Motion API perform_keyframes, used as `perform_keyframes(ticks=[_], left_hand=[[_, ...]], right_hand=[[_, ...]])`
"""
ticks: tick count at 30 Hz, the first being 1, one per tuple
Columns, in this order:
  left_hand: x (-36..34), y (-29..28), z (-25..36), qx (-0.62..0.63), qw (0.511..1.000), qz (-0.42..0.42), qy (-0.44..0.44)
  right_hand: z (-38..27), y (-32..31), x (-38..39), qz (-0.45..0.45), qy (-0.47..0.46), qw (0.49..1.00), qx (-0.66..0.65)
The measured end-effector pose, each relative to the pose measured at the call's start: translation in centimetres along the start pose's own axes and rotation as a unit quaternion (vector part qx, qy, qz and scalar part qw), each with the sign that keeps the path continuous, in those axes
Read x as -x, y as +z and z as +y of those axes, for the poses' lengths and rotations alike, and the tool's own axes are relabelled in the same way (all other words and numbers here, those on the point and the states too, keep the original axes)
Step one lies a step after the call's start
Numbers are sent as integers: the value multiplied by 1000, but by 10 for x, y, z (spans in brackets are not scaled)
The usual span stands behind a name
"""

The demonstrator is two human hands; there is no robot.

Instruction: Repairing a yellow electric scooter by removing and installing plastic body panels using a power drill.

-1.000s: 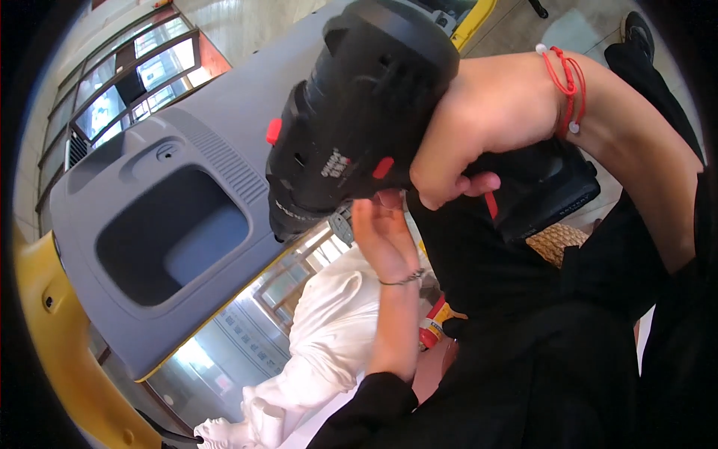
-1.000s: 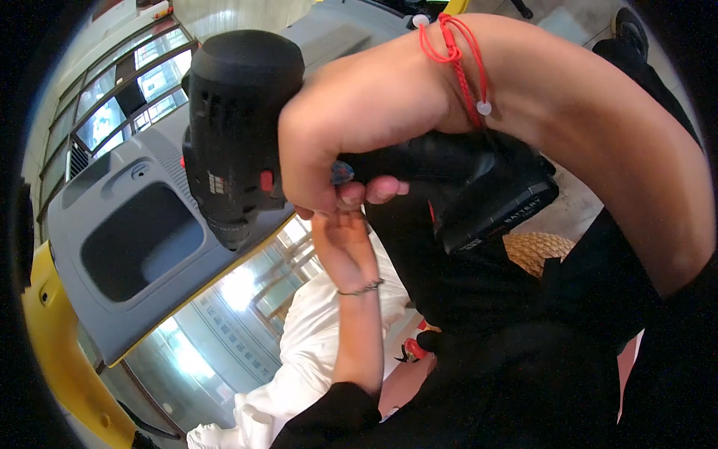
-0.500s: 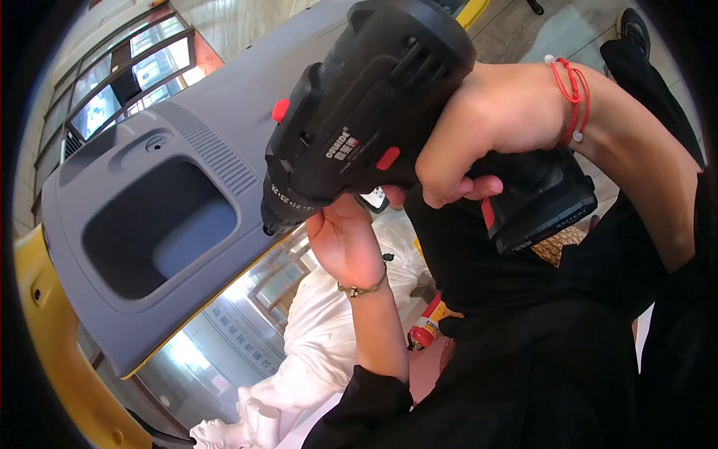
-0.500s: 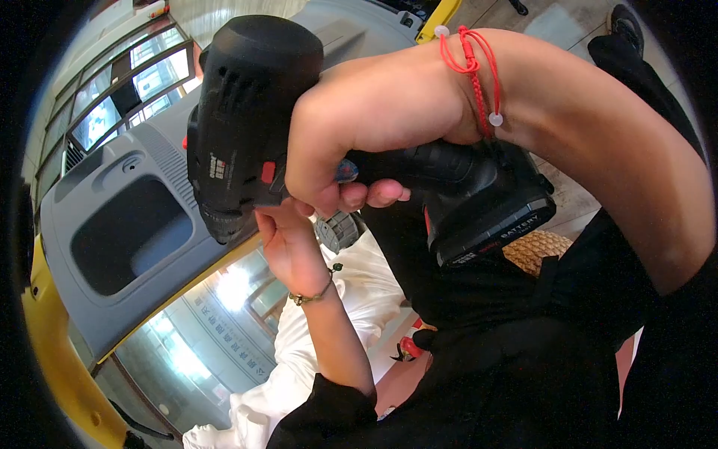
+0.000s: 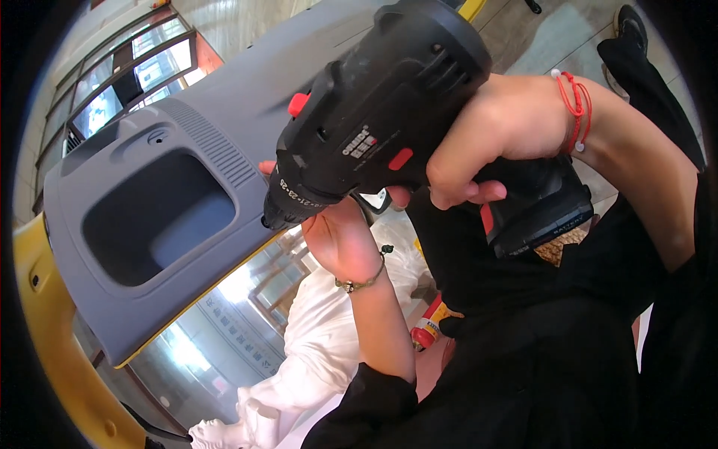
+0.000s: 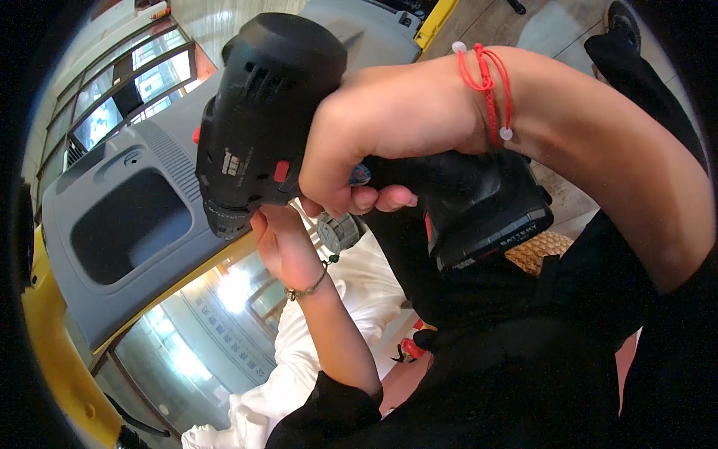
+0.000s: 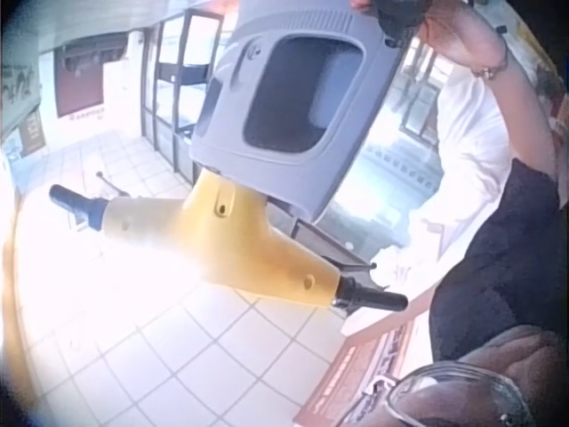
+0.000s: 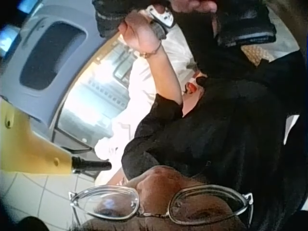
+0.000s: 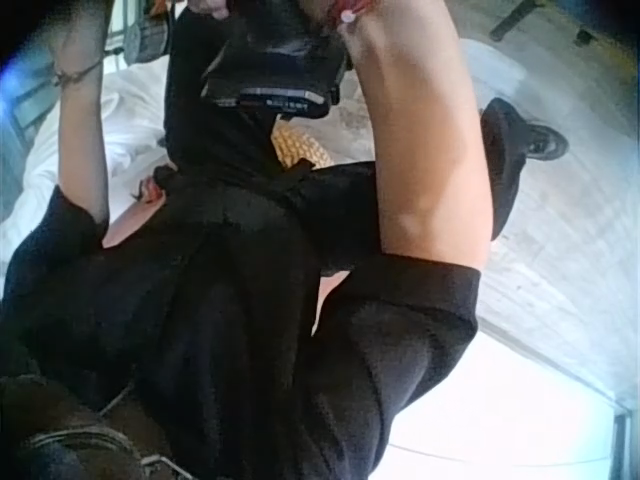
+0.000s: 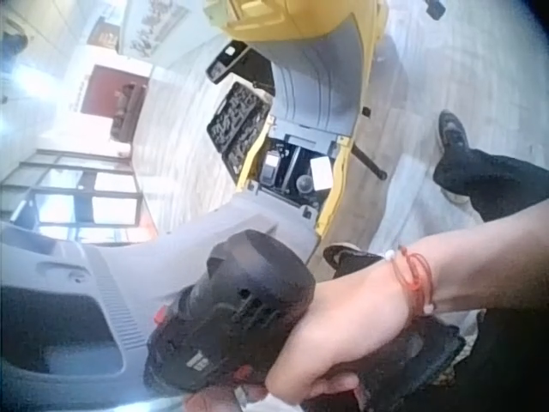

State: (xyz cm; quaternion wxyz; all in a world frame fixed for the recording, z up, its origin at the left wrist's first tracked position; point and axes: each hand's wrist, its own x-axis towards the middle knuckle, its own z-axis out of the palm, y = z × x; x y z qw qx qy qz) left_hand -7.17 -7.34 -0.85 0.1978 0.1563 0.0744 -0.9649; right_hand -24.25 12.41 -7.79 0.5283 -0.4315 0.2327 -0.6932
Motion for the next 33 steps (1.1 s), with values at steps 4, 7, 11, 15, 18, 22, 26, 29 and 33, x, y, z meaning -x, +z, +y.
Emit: perform_keyframes(ticks=[4, 7, 11, 15, 18, 22, 26, 29, 33], left_hand=[[-4, 3, -8, 11, 999, 28, 20], [-2, 8, -31, -26, 997, 53, 39], [8, 2, -17, -108, 992, 33, 61], [10, -6, -18, -172, 983, -1, 70], [2, -5, -40, -194, 978, 6, 74], [0, -7, -47, -198, 979, -24, 30], [16, -3, -66, -330, 941, 20, 75], [36, -5, -86, -282, 957, -40, 56], [57, -24, -89, -351, 934, -37, -53]], right_hand=[[-1, 2, 4, 48, 75, 992, -89], [-2, 5, 10, 72, 79, 991, -80], [9, 2, 11, 36, 18, 997, -67], [11, 4, 18, 52, 36, 995, -73], [3, 1, 27, 70, 56, 994, -57], [-11, -6, 36, 85, 102, 990, -51], [-30, 12, 51, 108, 132, 984, 59], [12, 36, 64, 121, -123, 961, 214], [10, 78, 61, 91, 46, 963, 249]])
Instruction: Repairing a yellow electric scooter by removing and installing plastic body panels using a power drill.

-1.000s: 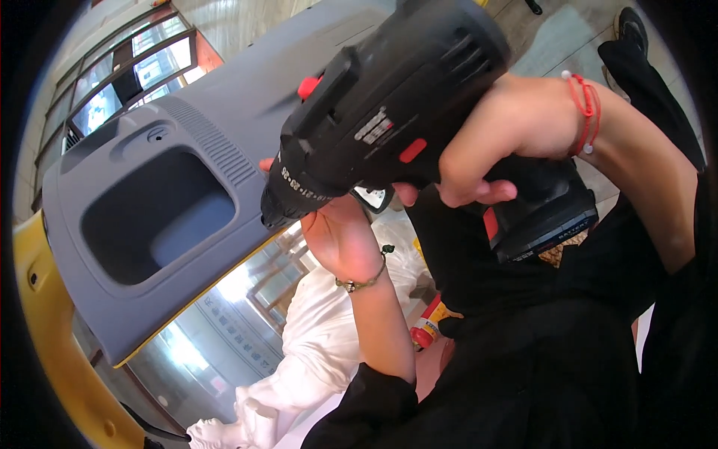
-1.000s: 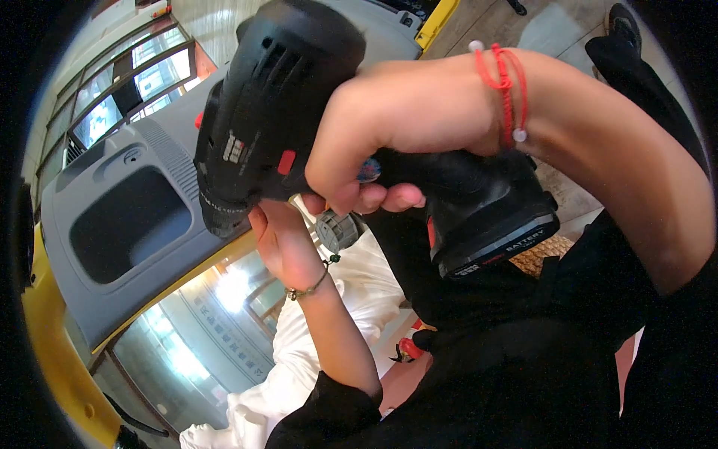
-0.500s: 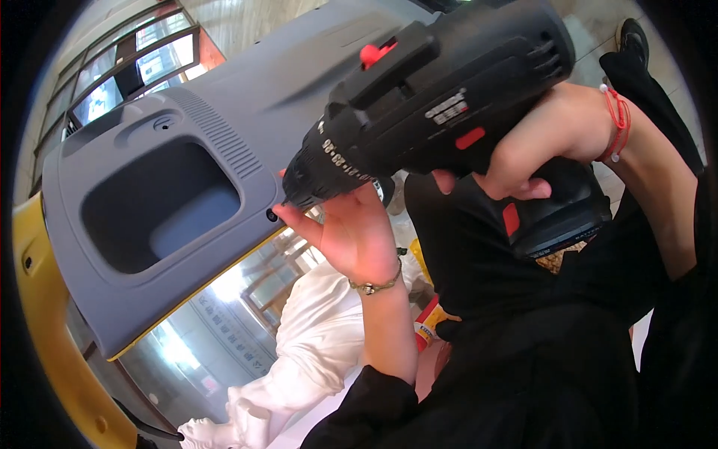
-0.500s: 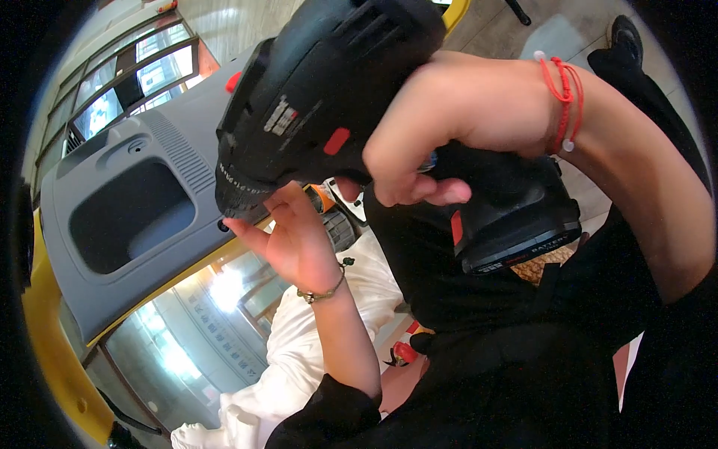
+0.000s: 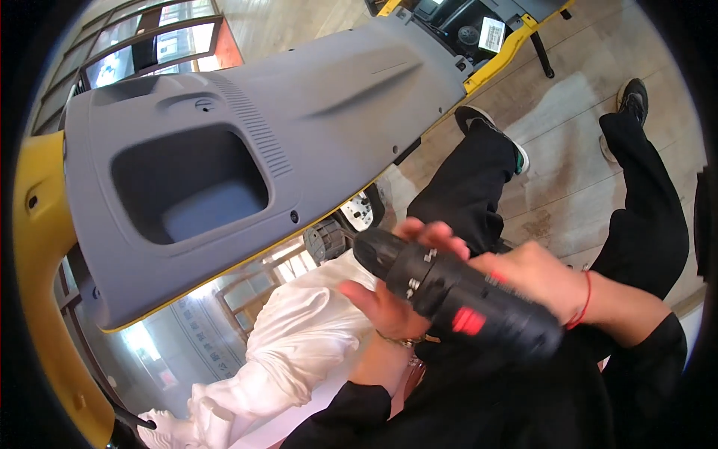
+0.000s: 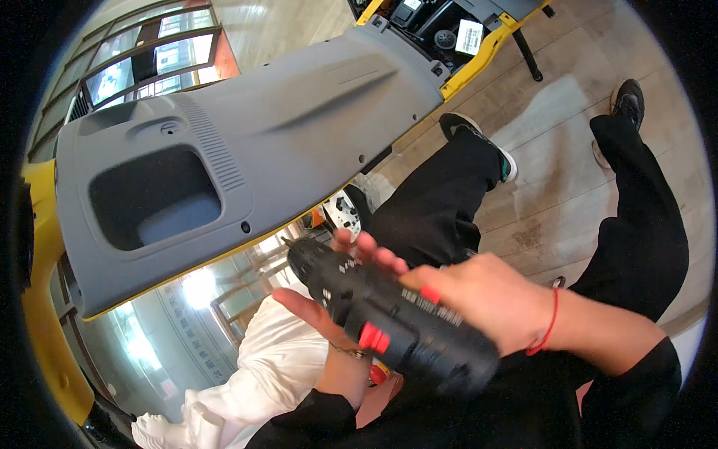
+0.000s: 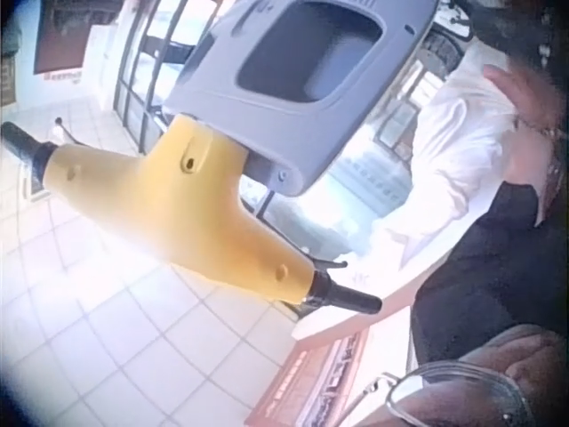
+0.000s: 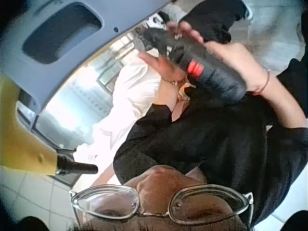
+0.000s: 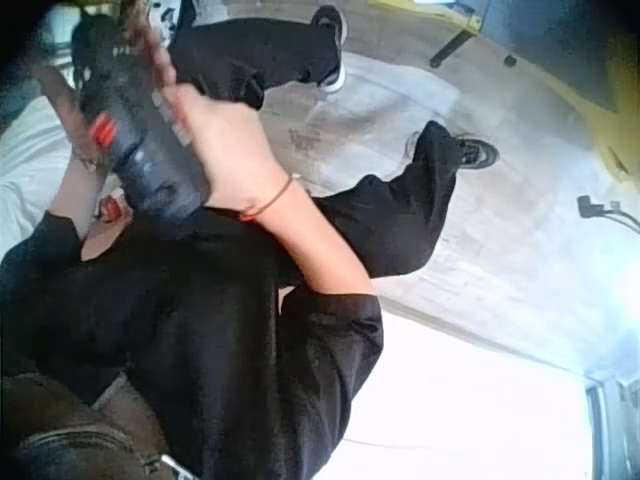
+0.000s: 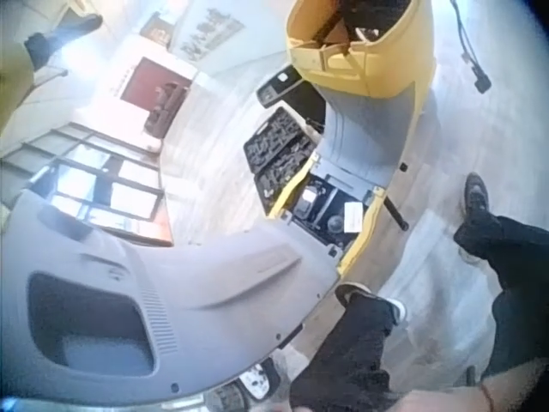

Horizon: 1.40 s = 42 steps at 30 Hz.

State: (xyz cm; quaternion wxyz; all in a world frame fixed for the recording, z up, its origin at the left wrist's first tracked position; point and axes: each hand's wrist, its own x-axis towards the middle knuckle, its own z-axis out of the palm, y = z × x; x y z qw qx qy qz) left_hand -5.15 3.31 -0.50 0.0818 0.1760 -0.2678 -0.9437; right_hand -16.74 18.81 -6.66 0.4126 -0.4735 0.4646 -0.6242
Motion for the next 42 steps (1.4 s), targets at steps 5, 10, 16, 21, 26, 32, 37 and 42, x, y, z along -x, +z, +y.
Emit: perform_keyframes(ticks=[5, 10, 16, 21, 26, 32, 37, 42], left_hand=[[26, -12, -18, -41, 999, 6, 9], [42, -40, -8, 94, 988, 120, 11], [36, -70, -7, 151, 984, 93, 2], [26, -63, -9, 146, 988, 56, 16], [30, -73, -7, 180, 983, 38, -14], [26, -76, -7, 174, 984, 14, -21], [35, -98, -8, 89, 994, 3, -60], [33, -91, -9, 130, 989, 10, -65]], right_hand=[[-15, 18, -2, -84, 10, 984, 159], [-22, -14, -26, 10, -64, 993, 97], [-26, 8, -96, 219, -51, 958, 178], [-7, 36, -140, 291, -87, 945, 123], [-2, 45, -159, 335, -164, 922, 106], [3, 48, -165, 347, -185, 914, 100], [8, 42, -175, 344, -222, 908, 93], [8, 28, -178, 301, -228, 917, 127]])
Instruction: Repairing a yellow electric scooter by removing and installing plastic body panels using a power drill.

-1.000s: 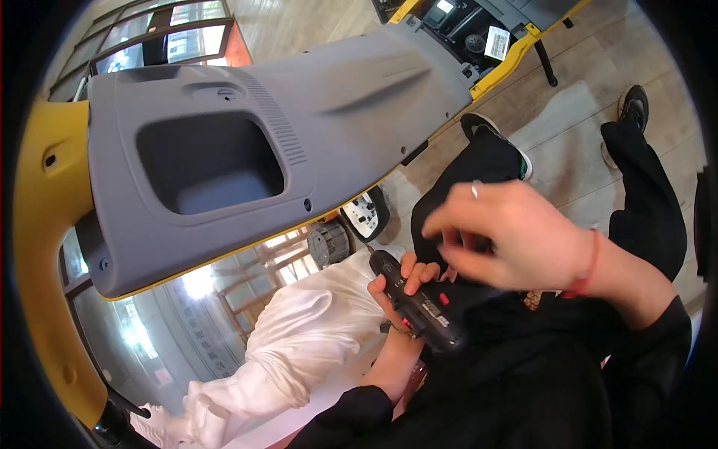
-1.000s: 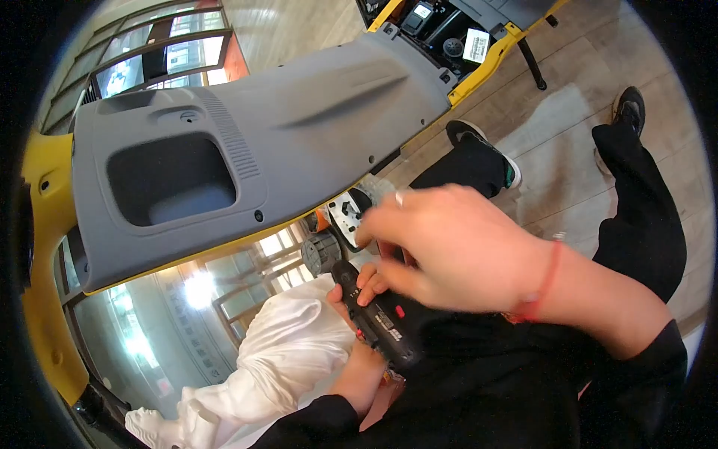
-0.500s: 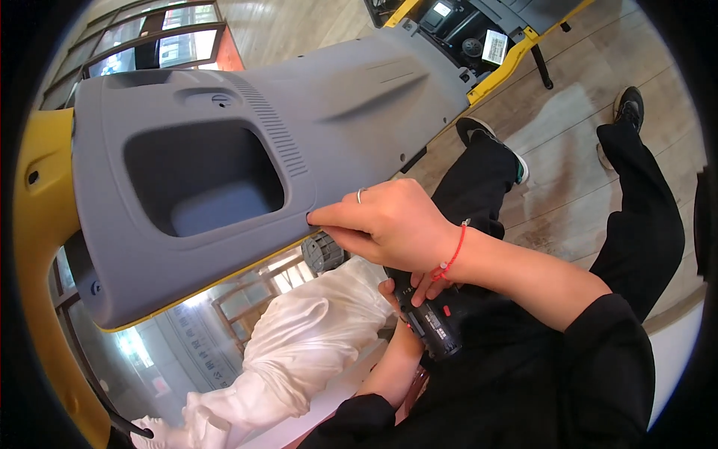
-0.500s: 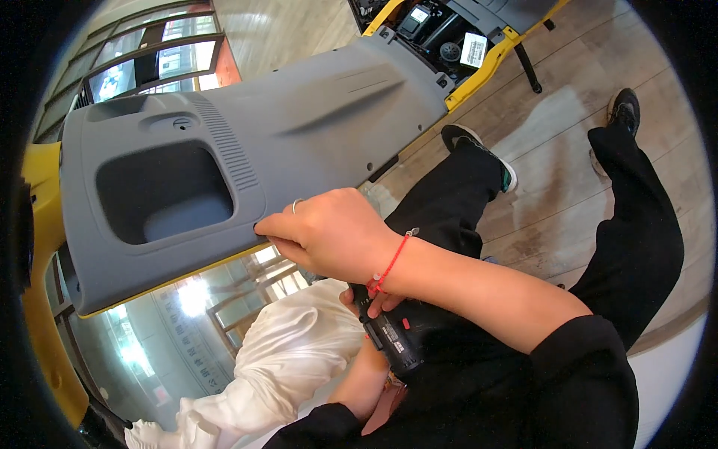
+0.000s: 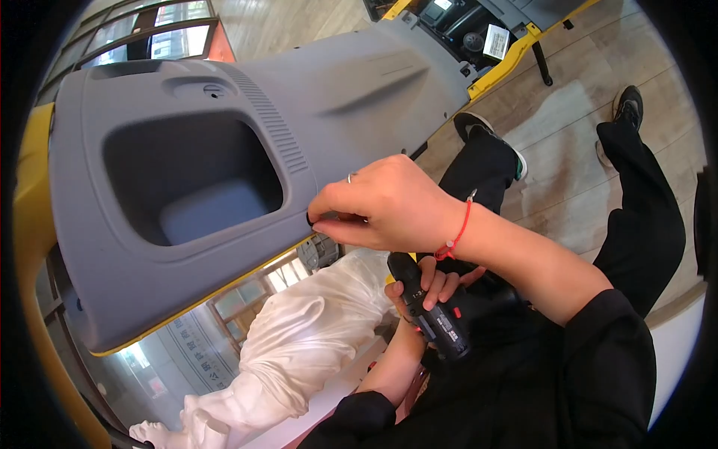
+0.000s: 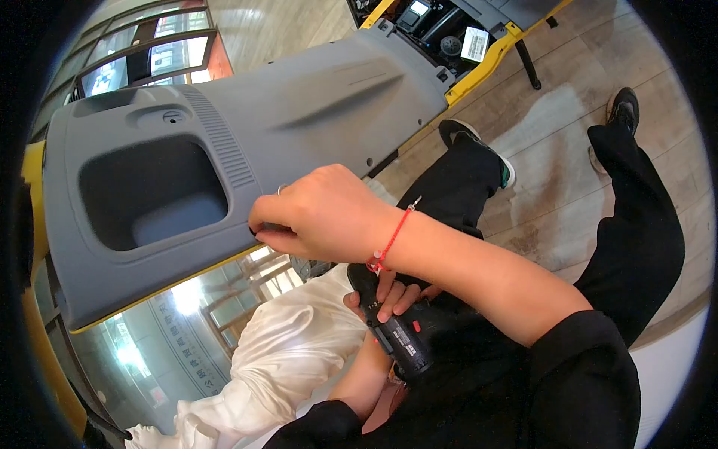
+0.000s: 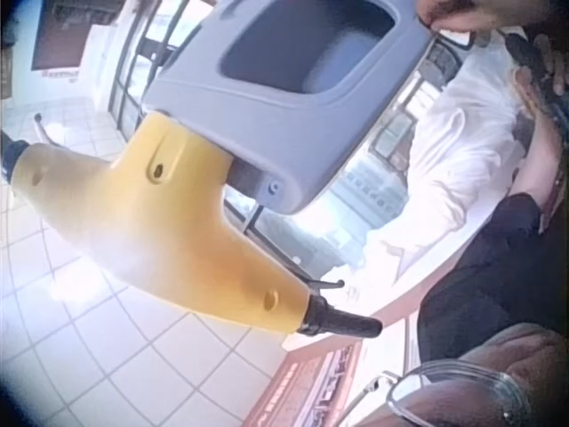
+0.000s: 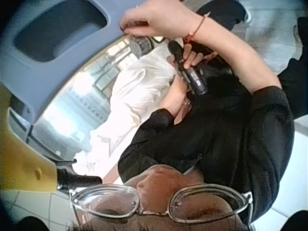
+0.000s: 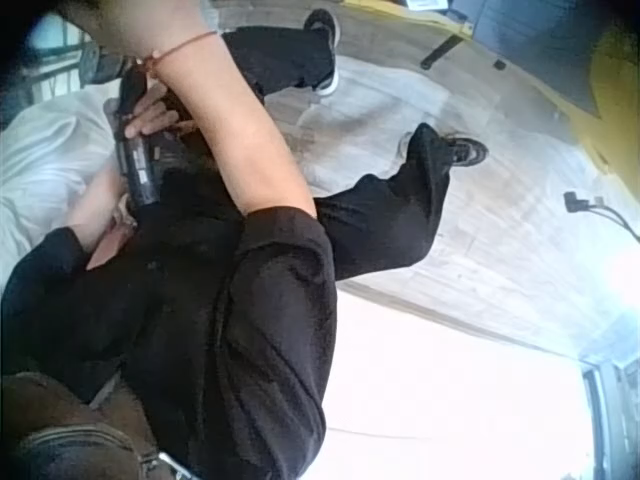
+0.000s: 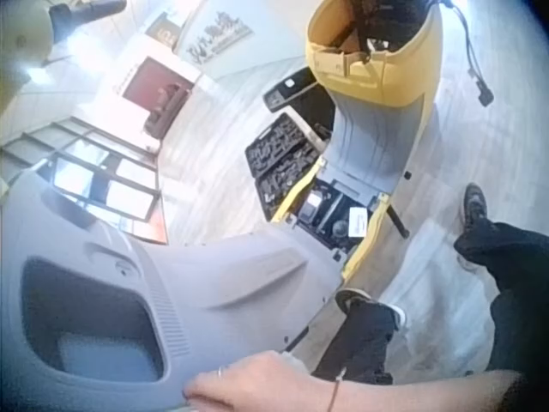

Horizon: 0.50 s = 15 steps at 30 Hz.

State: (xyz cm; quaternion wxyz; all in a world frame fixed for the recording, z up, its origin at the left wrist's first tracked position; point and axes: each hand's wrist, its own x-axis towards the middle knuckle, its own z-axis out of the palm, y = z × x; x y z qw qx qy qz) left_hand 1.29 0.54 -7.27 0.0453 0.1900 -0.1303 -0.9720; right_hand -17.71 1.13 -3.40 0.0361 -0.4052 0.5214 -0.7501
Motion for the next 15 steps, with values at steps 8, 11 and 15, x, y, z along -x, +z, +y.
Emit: perform_keyframes(ticks=[8, 11, 15], left_hand=[[-2, -6, -1, 0, 1000, -13, 3], [9, -30, 4, -24, 999, -10, 20], [-1, -11, -2, -81, 996, -4, 34]], right_hand=[[2, 4, 3, 9, -38, 999, 13], [-2, 9, 3, 25, -14, 1000, -5], [-10, 12, 8, 52, 28, 997, -48]])
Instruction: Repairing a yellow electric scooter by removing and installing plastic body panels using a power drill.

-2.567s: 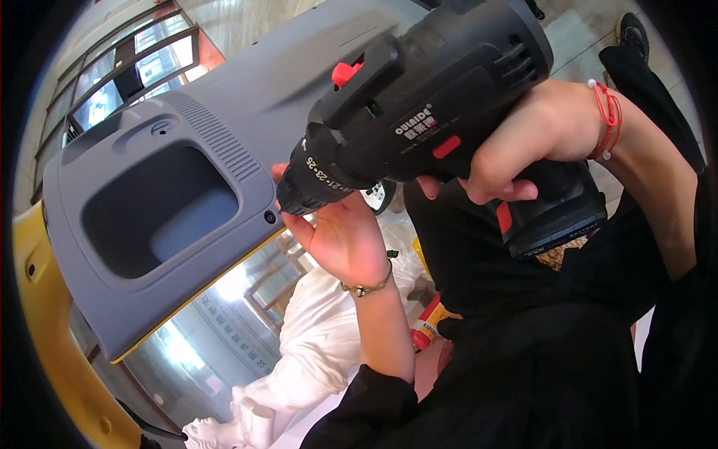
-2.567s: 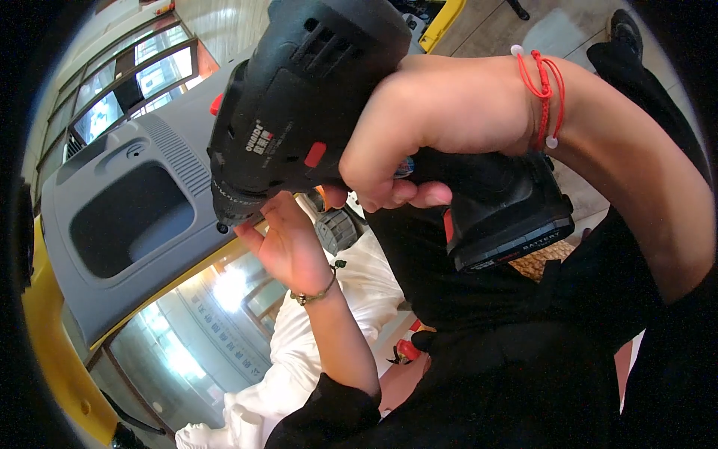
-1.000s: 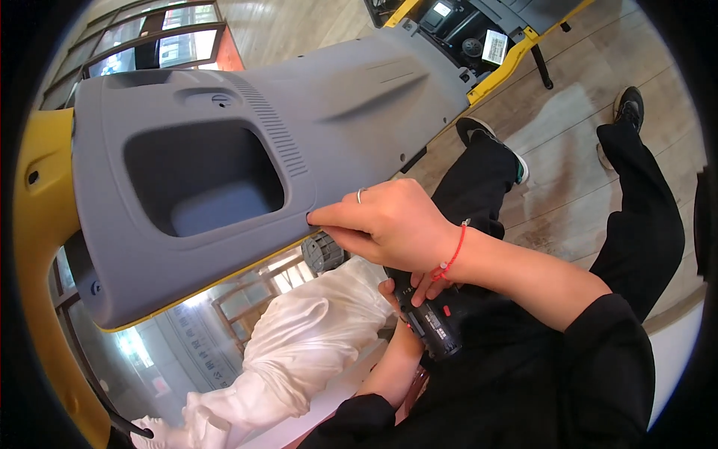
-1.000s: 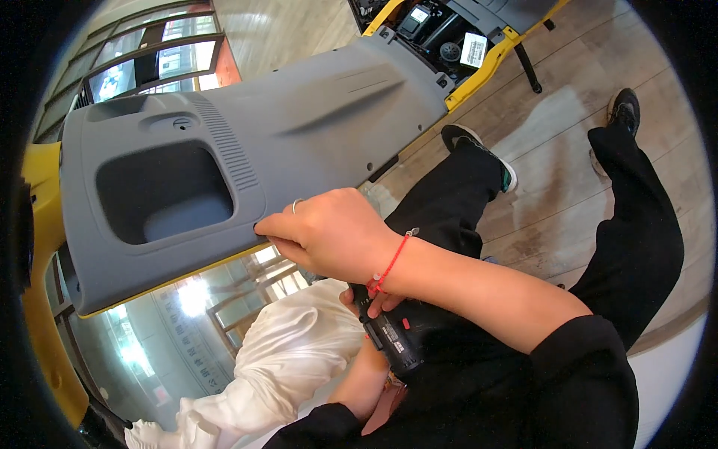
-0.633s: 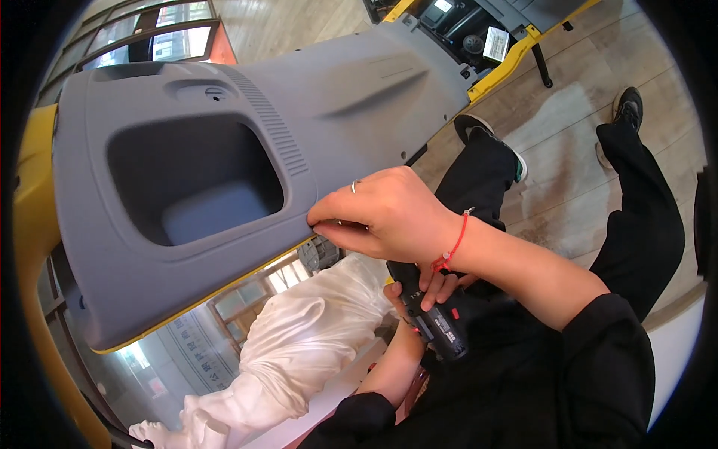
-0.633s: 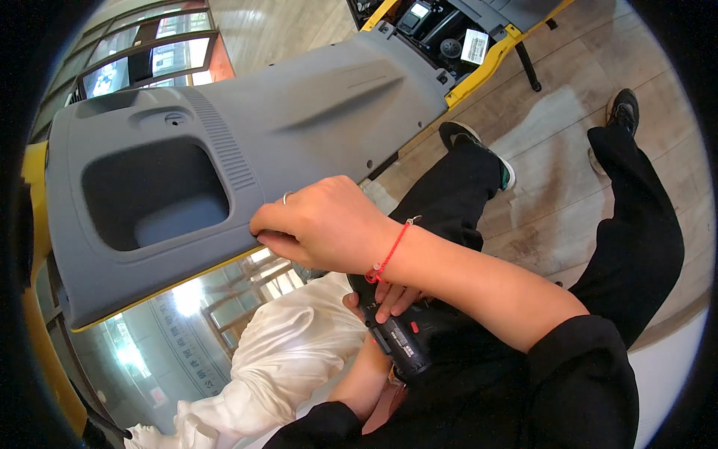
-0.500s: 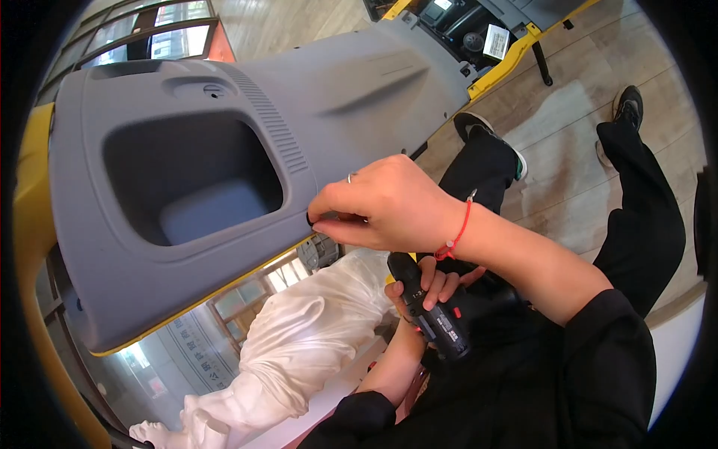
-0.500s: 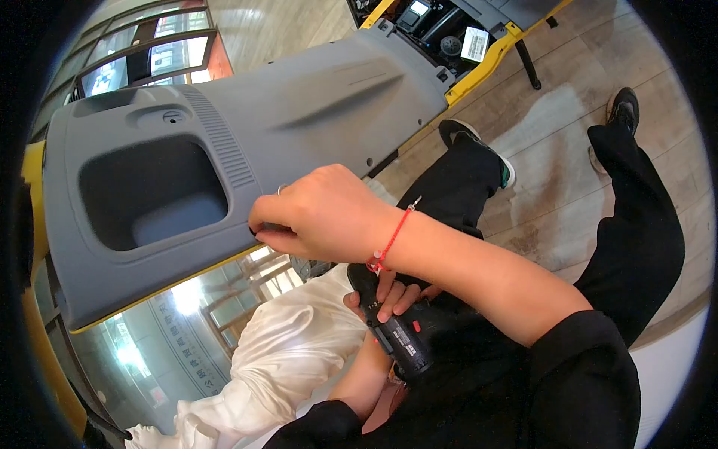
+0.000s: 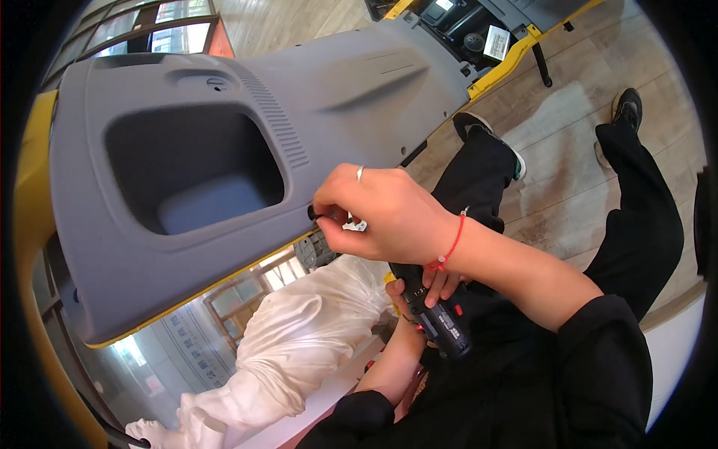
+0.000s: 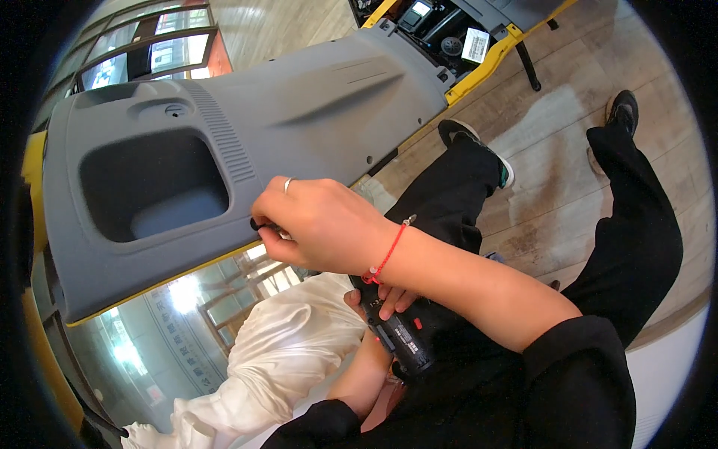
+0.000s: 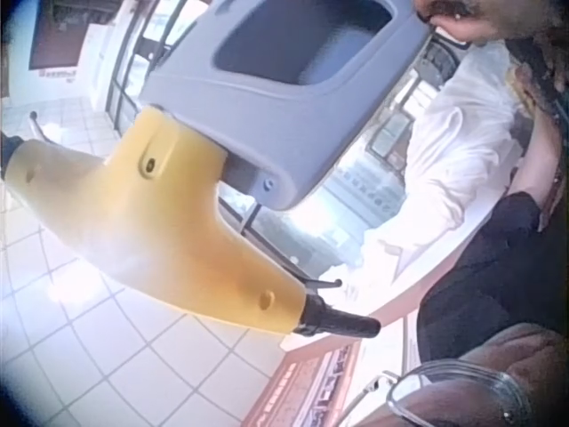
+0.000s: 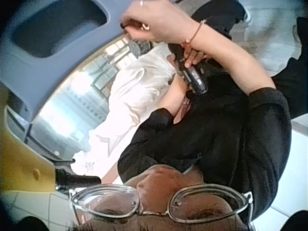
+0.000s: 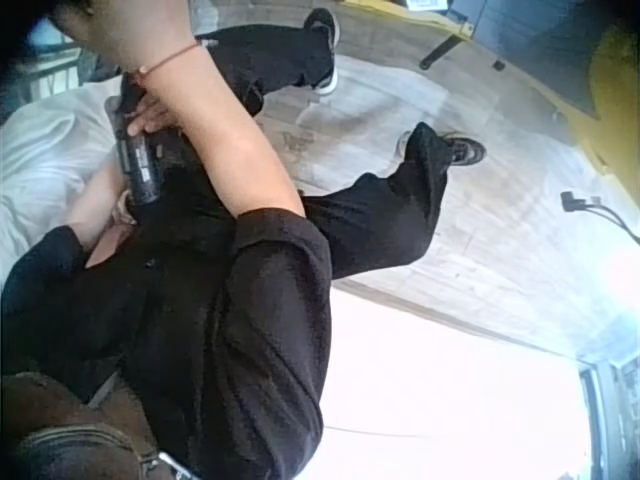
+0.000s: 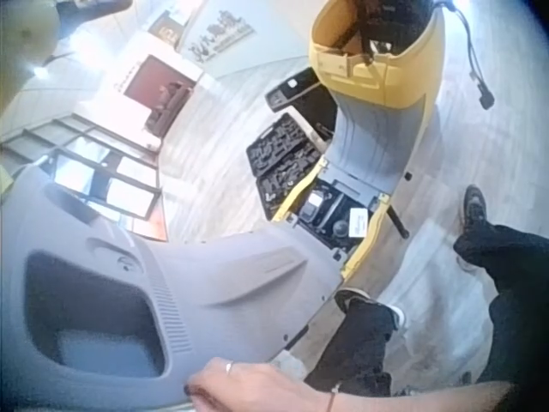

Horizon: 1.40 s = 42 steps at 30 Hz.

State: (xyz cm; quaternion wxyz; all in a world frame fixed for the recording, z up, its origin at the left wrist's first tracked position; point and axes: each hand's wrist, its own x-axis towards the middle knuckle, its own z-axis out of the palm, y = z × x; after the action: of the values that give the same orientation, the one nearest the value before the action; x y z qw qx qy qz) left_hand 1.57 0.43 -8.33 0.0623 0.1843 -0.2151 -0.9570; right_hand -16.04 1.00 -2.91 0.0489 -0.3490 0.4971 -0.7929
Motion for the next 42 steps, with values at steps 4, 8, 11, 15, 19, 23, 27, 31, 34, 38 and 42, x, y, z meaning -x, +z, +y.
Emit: perform_keyframes(ticks=[4, 8, 11, 15, 19, 23, 27, 31, 34, 38, 42], left_hand=[[5, 11, 5, 83, 996, 25, 28], [9, 10, 9, -8, 1000, 5, -4], [13, 10, 6, -11, 1000, 7, -6], [36, -25, 7, -51, 993, 108, 15], [20, -45, -22, 56, 997, 8, 43], [21, -27, -22, 102, 988, -114, -8], [30, -28, -14, 139, 982, -122, 24], [15, -22, -18, 136, 978, -154, 36], [24, -35, -24, 137, 979, -152, 16], [22, -77, -29, 158, 953, -256, -26], [12, -85, -72, -115, 982, -109, 99]], right_hand=[[-16, -5, 7, 17, 137, 982, -129], [-28, -13, 21, 4, 321, 929, -184], [-21, -12, 46, -20, 361, 924, -125], [-62, 1, 50, -102, 438, 891, -54], [-83, 39, 80, -165, 293, 942, -12], [-97, 78, 108, -269, 286, 920, -23], [-90, 103, 132, -342, 362, 867, -15], [-67, 107, 139, -382, 436, 815, 2], [-55, 119, 144, -413, 480, 773, 24], [-19, 165, 148, -453, 508, 726, 95], [38, 238, 122, -382, 497, 766, 145]])
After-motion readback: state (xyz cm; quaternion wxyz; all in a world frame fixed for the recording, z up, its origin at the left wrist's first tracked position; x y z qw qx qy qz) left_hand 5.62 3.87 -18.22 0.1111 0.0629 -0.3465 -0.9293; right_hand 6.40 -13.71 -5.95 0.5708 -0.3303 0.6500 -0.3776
